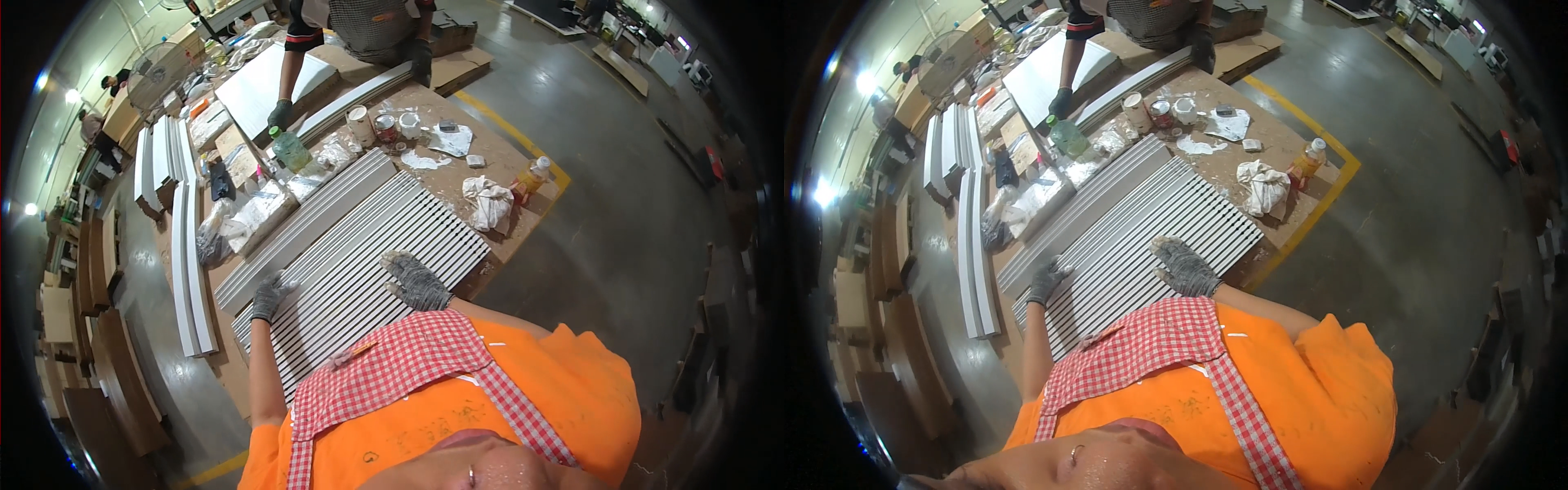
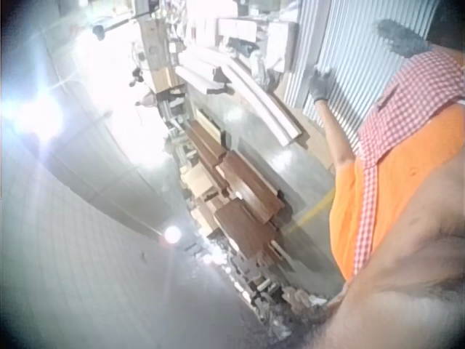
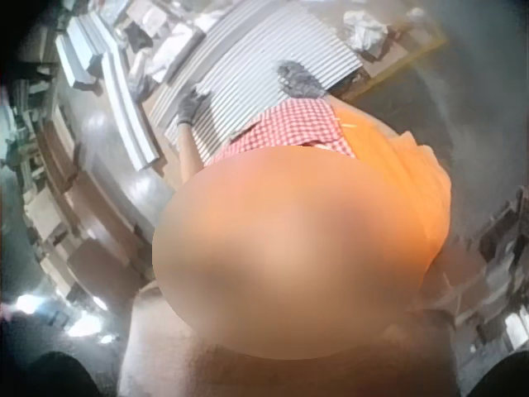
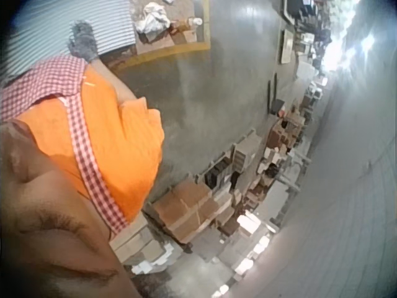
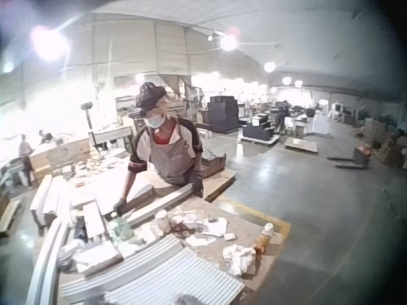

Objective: The person is wiping down white furniture slats with a cloth to clean them during assembly.

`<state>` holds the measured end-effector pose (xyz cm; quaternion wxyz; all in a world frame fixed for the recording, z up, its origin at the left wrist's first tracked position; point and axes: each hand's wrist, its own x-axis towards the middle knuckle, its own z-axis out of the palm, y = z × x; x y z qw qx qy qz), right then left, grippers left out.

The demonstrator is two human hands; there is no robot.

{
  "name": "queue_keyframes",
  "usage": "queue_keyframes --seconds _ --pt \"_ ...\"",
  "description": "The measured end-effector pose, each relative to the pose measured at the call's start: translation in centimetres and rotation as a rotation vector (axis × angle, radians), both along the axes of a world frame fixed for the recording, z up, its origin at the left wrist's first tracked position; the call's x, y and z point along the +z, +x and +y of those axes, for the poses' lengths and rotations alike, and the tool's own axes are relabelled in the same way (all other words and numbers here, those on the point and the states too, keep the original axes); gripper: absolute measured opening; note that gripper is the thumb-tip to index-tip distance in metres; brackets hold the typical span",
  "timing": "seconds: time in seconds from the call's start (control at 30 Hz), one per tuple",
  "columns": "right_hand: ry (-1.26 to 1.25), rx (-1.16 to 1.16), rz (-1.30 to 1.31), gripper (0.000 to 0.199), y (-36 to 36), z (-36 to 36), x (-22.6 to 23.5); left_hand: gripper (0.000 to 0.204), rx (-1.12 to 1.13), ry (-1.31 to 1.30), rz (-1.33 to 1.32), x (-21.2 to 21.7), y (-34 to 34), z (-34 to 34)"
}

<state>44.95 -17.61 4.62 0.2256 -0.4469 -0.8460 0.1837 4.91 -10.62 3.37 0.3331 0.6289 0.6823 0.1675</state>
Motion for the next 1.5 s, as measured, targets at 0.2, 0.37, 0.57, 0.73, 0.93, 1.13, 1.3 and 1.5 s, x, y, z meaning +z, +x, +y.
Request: queue_keyframes --seconds 0.2,0.37,0.57,0.73,0.93,1.13,1.3,1.5 --pt "-0.02 -0.048 0.063 0.049 -0.4 -0.4 1.2 0.078 -0.126 0.044 0.104 -0.1 0.9 0.8" --pt "0.035 -0.066 0.092 0.046 -0.5 -0.2 1.4 0.08 -0.293 0.159 0.109 -3.7 0.2 3.6" --pt "-0.012 -0.069 0.167 0.047 -0.7 0.1 0.0 0.07 -0.241 0.268 0.077 -2.3 0.0 3.7" --pt "-0.028 -0.137 0.067 0.046 0.0 -0.3 0.9 0.069 -0.429 0.075 0.326 1.4 3.4 5.7" --pt "-0.013 -0.116 0.072 0.045 -0.2 -0.5 3.3 0.085 -0.492 0.105 0.717 -9.0 2.0 10.5" --pt "0.23 -0.086 0.144 0.042 -3.3 0.0 2.7 0.091 -0.441 0.4 0.714 -1.9 -4.3 7.0" --pt "0.198 -0.173 0.203 0.035 -0.4 -0.8 2.1 0.087 -0.273 0.309 0.739 9.6 1.7 3.4" --pt "-0.178 -0.029 0.032 0.059 -1.4 0.1 0.3 0.076 0.079 0.37 0.615 18.3 -1.0 -6.4"
